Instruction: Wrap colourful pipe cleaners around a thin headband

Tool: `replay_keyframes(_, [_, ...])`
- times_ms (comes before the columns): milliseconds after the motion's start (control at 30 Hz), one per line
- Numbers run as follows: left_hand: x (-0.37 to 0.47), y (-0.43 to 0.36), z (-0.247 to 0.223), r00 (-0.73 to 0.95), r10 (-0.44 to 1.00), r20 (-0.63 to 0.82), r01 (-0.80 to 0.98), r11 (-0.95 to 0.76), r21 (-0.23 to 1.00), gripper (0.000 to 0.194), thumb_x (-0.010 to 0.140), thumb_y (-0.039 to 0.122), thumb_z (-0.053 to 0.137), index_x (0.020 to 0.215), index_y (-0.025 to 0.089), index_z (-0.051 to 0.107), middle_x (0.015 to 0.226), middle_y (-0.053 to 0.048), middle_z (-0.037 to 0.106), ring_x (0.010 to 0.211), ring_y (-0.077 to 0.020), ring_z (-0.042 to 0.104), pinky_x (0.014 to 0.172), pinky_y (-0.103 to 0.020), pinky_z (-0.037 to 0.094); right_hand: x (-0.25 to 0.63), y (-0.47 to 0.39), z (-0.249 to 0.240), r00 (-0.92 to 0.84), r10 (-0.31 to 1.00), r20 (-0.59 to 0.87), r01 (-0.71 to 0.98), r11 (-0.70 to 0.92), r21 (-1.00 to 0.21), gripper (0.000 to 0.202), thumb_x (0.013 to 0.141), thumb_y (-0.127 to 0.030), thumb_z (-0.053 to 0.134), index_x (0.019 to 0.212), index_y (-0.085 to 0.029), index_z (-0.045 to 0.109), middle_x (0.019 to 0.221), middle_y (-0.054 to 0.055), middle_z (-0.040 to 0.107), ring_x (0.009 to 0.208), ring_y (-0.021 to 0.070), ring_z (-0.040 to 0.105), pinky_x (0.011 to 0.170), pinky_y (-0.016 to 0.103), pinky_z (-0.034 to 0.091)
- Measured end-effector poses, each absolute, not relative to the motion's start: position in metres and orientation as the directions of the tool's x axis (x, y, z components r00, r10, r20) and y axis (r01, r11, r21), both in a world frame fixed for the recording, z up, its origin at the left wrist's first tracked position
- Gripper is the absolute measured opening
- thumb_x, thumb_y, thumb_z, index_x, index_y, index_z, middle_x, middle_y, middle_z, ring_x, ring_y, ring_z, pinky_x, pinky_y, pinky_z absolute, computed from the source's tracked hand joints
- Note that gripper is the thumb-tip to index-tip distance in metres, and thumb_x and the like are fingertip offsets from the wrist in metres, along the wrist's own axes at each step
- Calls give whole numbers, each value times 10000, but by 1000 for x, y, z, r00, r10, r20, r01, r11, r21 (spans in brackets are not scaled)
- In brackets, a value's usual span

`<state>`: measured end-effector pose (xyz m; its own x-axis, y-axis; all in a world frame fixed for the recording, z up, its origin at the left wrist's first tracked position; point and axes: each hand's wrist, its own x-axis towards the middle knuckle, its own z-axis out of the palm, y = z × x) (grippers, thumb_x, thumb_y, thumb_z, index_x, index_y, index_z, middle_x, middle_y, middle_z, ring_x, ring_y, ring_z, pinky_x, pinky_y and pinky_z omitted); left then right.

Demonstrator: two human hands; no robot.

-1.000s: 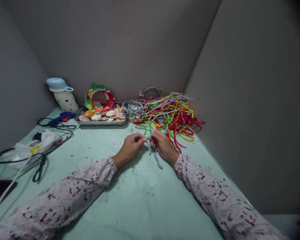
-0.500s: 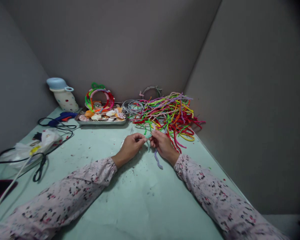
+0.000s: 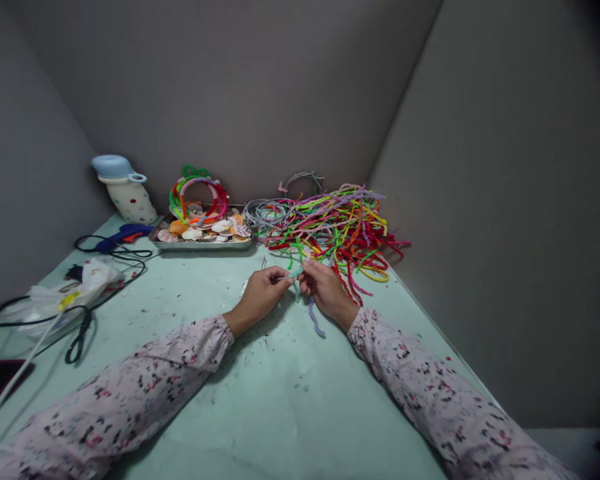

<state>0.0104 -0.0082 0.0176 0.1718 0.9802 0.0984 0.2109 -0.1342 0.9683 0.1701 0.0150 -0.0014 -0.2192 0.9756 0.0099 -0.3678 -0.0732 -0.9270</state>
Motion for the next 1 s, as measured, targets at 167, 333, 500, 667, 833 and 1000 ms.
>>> replay_keyframes(167, [10, -7, 15, 175, 981, 84, 192, -118, 974, 249, 739, 393, 615, 790, 151, 633, 533, 29, 526, 467, -98, 457, 456, -212, 323, 170, 15, -2, -214, 977, 14, -373, -69, -925, 270, 765, -417, 669, 742, -173, 556, 629, -31, 613, 431, 47, 509, 384, 154, 360])
replay_keyframes(333, [11, -7, 16, 168, 984, 57, 137, -81, 987, 260, 733, 391, 631, 805, 141, 633, 534, 33, 518, 459, -87, 437, 454, -211, 319, 170, 15, 0, -216, 976, 12, -390, -75, -918, 299, 779, -465, 641, 766, -174, 572, 642, -20, 619, 436, 57, 518, 380, 165, 357])
replay_keyframes(500, [11, -8, 18, 191, 980, 49, 82, -65, 994, 265, 713, 387, 658, 801, 140, 616, 542, 40, 516, 465, -83, 440, 457, -207, 327, 171, 14, 1, -239, 971, 17, -381, -77, -921, 283, 772, -441, 658, 746, -173, 571, 651, -24, 618, 445, 54, 510, 395, 168, 360])
replay_keyframes(667, [11, -7, 16, 212, 976, 43, 65, -57, 996, 274, 736, 403, 646, 819, 143, 619, 542, 39, 521, 459, -81, 436, 449, -207, 318, 171, 14, -1, -235, 972, 30, -371, -61, -927, 259, 791, -422, 645, 731, -181, 572, 655, -24, 609, 450, 52, 498, 405, 170, 350])
replay_keyframes(833, [9, -6, 18, 232, 971, 59, 66, -76, 995, 287, 779, 426, 604, 827, 144, 619, 530, 36, 516, 448, -81, 420, 445, -212, 298, 171, 12, 0, -261, 964, 52, -335, -40, -941, 260, 805, -438, 617, 742, -189, 577, 674, -18, 609, 471, 63, 501, 431, 187, 355])
replay_keyframes(1000, [8, -8, 20, 229, 972, 61, 76, -80, 994, 285, 782, 429, 605, 830, 148, 612, 520, 38, 514, 450, -85, 429, 442, -209, 293, 169, 8, 2, -249, 964, 93, -243, 31, -969, 208, 742, -369, 696, 807, -198, 595, 645, -50, 565, 496, 67, 473, 454, 187, 349])
